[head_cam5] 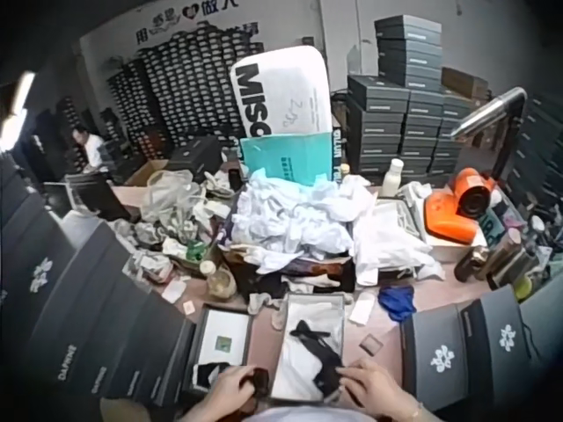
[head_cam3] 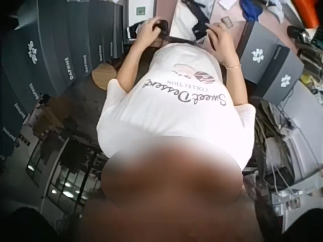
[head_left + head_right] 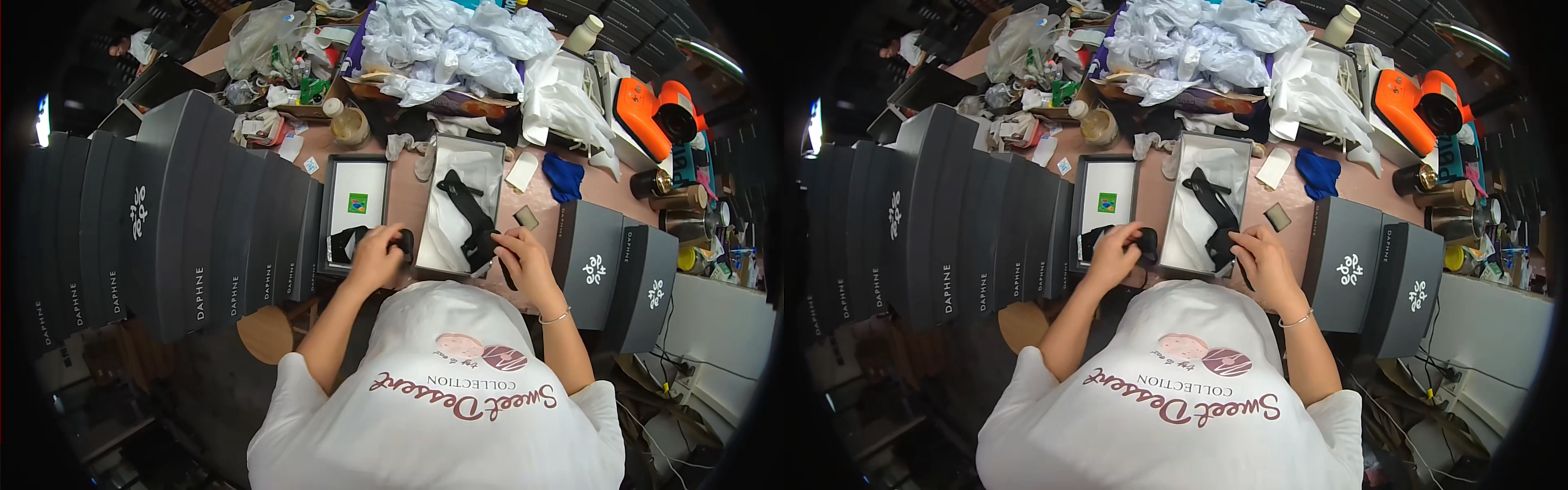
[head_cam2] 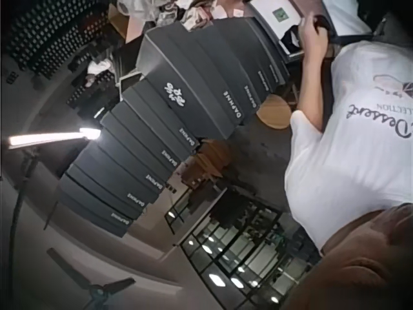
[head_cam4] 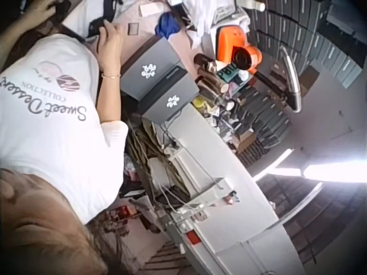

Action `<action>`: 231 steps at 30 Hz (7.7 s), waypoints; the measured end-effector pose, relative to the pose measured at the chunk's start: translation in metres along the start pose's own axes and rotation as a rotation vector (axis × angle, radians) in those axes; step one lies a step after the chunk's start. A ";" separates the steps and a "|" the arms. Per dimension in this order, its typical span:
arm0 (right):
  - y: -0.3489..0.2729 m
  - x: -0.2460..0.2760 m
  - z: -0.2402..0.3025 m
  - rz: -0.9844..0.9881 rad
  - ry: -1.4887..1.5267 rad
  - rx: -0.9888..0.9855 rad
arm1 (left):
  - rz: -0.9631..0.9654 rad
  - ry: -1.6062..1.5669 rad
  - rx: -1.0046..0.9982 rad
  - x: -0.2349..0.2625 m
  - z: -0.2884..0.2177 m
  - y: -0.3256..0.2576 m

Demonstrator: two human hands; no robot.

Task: Packaging black high-heeled shoes into boxes with protective materials.

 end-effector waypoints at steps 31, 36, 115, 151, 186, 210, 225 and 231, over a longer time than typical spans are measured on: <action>0.046 -0.034 0.128 -0.200 -0.264 0.716 | 0.314 -1.944 -0.075 -0.005 -0.108 0.008; 0.009 -0.036 0.128 0.069 -0.240 0.623 | 0.385 -1.843 -0.062 -0.013 -0.108 0.005; -0.055 -0.091 -0.008 0.396 1.256 -0.548 | 0.253 -1.448 0.185 -0.024 -0.093 0.054; -0.053 0.058 -0.034 0.002 2.070 0.052 | -0.255 -0.087 -0.317 0.066 -0.204 0.119; -0.323 -0.095 0.077 -0.258 1.795 -0.138 | -0.003 0.126 -0.915 -0.047 -0.192 -0.147; -0.446 -0.114 0.066 -0.876 1.792 -0.391 | 0.281 -0.364 -1.242 -0.143 -0.249 -0.402; -0.417 -0.093 0.050 -0.472 0.920 -0.240 | 0.306 -0.327 -1.299 -0.158 -0.228 -0.442; -0.431 -0.114 0.058 -0.325 1.005 -0.232 | 0.415 -0.288 -1.371 -0.168 -0.226 -0.469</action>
Point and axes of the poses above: each hand's wrist, its own y-axis towards the middle knuckle, its own x-axis out of the back of the hand, z = x × y, the point moved 7 cm from there along y, towards the middle knuckle, and after that the axes turned 2 degrees about z, right-handed, at the moved point
